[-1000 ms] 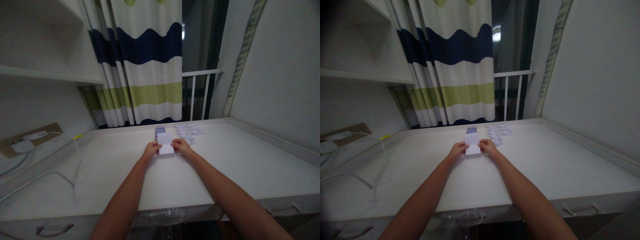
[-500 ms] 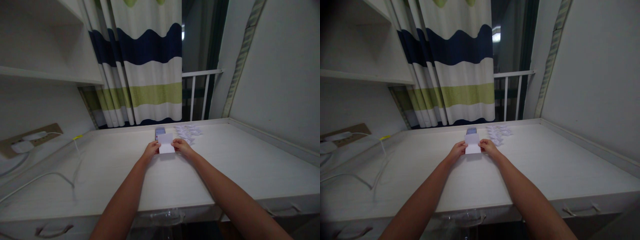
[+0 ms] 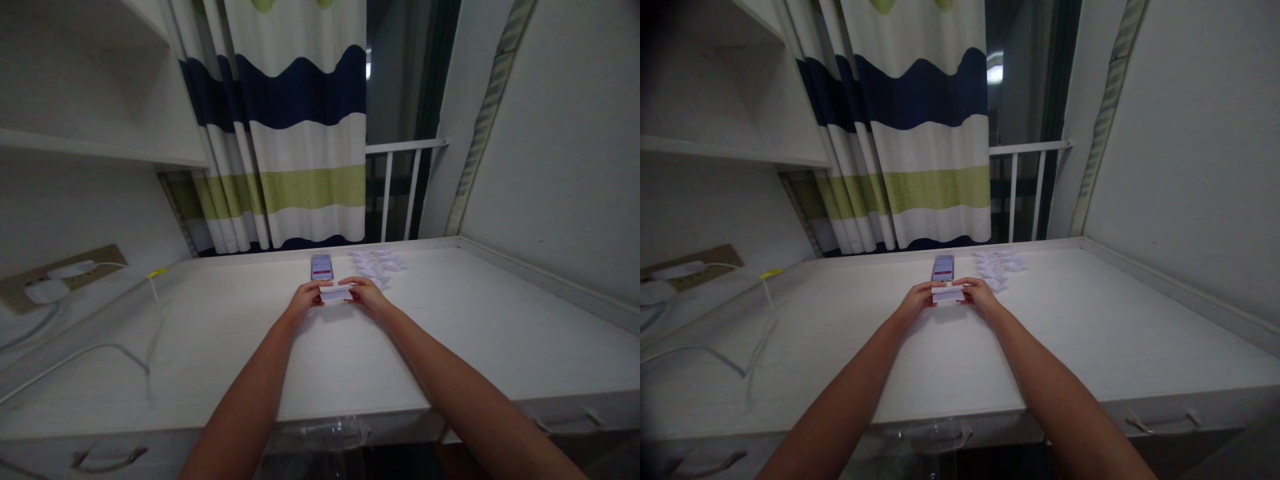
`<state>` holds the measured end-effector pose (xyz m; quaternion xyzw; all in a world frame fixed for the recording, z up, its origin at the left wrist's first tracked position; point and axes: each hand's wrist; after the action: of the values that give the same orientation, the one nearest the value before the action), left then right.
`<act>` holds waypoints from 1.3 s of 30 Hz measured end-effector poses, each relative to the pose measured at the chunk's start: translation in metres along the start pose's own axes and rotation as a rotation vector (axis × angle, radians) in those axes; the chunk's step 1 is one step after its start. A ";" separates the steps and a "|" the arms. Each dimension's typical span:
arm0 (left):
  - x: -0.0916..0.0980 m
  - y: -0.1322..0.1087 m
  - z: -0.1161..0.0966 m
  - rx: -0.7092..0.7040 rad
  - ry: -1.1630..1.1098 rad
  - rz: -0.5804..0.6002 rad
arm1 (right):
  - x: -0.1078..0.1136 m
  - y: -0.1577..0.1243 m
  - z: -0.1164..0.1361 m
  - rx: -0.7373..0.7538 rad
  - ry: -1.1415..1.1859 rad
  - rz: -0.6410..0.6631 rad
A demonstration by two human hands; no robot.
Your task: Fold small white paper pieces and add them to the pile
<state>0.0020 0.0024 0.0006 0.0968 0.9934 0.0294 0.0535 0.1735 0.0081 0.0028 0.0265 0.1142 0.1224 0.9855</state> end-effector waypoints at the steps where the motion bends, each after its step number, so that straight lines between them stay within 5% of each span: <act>1: 0.000 0.000 -0.001 0.003 0.003 0.002 | 0.000 0.000 0.000 -0.002 0.005 -0.001; 19: -0.001 -0.003 0.000 -0.009 0.122 0.066 | 0.007 0.008 -0.011 0.119 -0.062 -0.044; 26: -0.005 0.004 0.008 -0.074 0.233 0.021 | 0.002 0.008 -0.014 0.187 -0.260 0.110; 33: -0.002 0.005 0.005 -0.061 0.166 -0.071 | 0.000 0.005 -0.006 0.160 -0.188 0.013; 39: -0.005 0.001 0.003 -0.031 0.106 -0.019 | 0.001 0.008 -0.004 0.202 -0.211 -0.020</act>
<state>0.0075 0.0028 -0.0014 0.0850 0.9952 0.0495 0.0025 0.1718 0.0158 -0.0006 0.1372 0.0220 0.0969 0.9856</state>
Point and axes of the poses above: each hand's wrist, its own y-axis towards the middle knuckle, its own x-axis out of the back of the hand, z = x × y, and after that the axes turned 2 degrees about x, right-handed
